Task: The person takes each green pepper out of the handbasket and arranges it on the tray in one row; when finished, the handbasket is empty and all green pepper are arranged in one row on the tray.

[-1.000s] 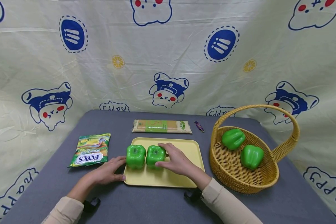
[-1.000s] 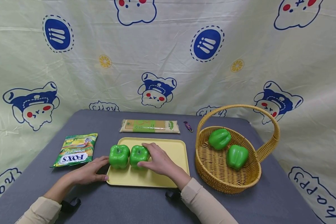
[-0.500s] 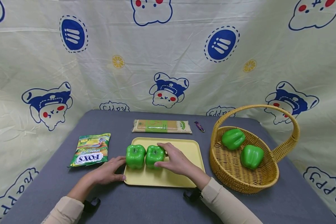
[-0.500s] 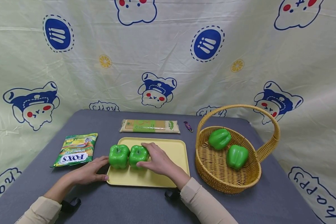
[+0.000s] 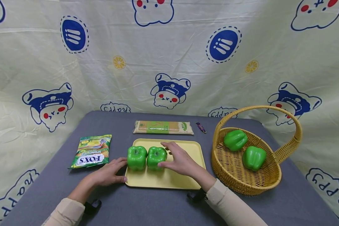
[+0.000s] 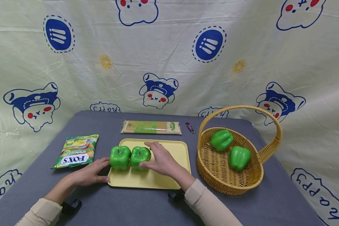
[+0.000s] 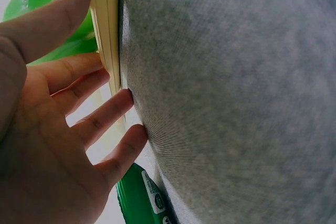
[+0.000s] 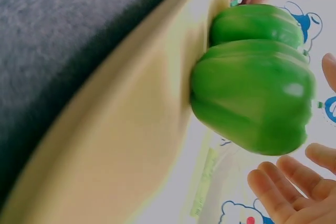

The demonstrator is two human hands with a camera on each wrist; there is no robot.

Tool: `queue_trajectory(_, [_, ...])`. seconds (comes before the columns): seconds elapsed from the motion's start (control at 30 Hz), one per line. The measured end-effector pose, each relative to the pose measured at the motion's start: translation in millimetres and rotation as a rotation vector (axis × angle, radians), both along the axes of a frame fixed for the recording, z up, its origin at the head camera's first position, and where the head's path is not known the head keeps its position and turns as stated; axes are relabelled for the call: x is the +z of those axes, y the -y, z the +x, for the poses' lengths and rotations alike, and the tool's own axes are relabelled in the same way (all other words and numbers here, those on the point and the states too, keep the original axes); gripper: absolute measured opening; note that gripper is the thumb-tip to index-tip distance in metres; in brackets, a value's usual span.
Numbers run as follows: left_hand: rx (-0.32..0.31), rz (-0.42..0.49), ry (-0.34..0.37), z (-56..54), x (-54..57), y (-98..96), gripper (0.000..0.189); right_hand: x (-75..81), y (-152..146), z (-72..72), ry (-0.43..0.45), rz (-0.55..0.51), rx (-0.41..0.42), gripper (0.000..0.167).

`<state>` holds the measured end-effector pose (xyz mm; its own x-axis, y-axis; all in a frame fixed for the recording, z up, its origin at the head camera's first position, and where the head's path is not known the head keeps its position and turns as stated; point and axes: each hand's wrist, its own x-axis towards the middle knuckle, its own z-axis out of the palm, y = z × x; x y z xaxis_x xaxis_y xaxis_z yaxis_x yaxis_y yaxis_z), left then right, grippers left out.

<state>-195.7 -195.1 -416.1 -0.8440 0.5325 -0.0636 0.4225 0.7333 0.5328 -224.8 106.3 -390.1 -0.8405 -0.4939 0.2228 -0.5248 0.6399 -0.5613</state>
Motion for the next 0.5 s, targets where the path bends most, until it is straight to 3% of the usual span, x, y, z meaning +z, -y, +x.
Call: queue_trajectory(0.5, [-0.007, 0.003, -0.012, 0.8, 0.6, -0.8, 0.067, 27.5, -29, 12.7, -0.124, -0.006, -0.013, 0.073])
